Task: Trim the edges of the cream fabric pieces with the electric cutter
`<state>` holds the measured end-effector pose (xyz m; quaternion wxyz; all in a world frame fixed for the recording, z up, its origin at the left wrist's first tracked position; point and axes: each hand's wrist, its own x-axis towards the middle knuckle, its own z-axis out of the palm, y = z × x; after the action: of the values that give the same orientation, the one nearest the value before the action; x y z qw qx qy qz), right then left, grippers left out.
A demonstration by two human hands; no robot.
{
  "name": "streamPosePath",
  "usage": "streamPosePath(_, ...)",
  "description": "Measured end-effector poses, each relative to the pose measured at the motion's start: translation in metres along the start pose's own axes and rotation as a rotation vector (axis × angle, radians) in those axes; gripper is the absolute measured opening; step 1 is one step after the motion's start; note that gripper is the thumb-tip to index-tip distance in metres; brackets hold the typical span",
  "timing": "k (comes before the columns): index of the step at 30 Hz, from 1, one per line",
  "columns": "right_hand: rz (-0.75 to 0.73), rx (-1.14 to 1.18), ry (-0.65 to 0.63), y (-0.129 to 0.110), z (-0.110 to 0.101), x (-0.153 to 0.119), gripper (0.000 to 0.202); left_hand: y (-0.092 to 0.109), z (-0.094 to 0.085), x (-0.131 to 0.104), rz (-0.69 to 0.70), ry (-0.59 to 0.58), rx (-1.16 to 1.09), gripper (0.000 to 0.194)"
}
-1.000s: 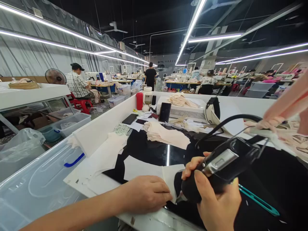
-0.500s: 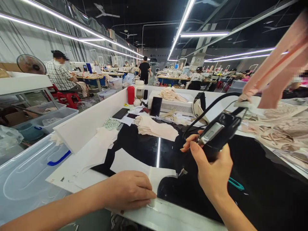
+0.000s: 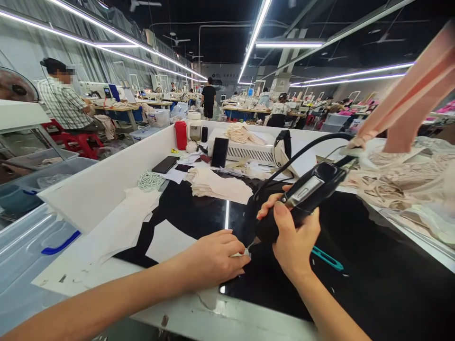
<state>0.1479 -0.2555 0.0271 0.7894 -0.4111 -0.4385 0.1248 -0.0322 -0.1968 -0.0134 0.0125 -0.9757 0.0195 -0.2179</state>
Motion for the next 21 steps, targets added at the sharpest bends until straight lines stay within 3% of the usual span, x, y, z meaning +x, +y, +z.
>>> streamPosePath(5, -0.002, -0.016, -0.004, 0.0012, -0.0008, -0.0012, 0.029, -0.0045, 0.0076, 0.0005, -0.005, -0.045, 0.046, 0.029)
streamPosePath(14, -0.018, -0.031, -0.002, 0.0011, -0.0006, -0.0011, 0.030, -0.0032, 0.0058, -0.0057, -0.139, -0.078, 0.073, 0.030)
streamPosePath(21, -0.015, -0.043, 0.012, 0.0008, -0.0010, 0.0002, 0.030, -0.0012, 0.0038, -0.0041, -0.159, -0.103, 0.064, 0.033)
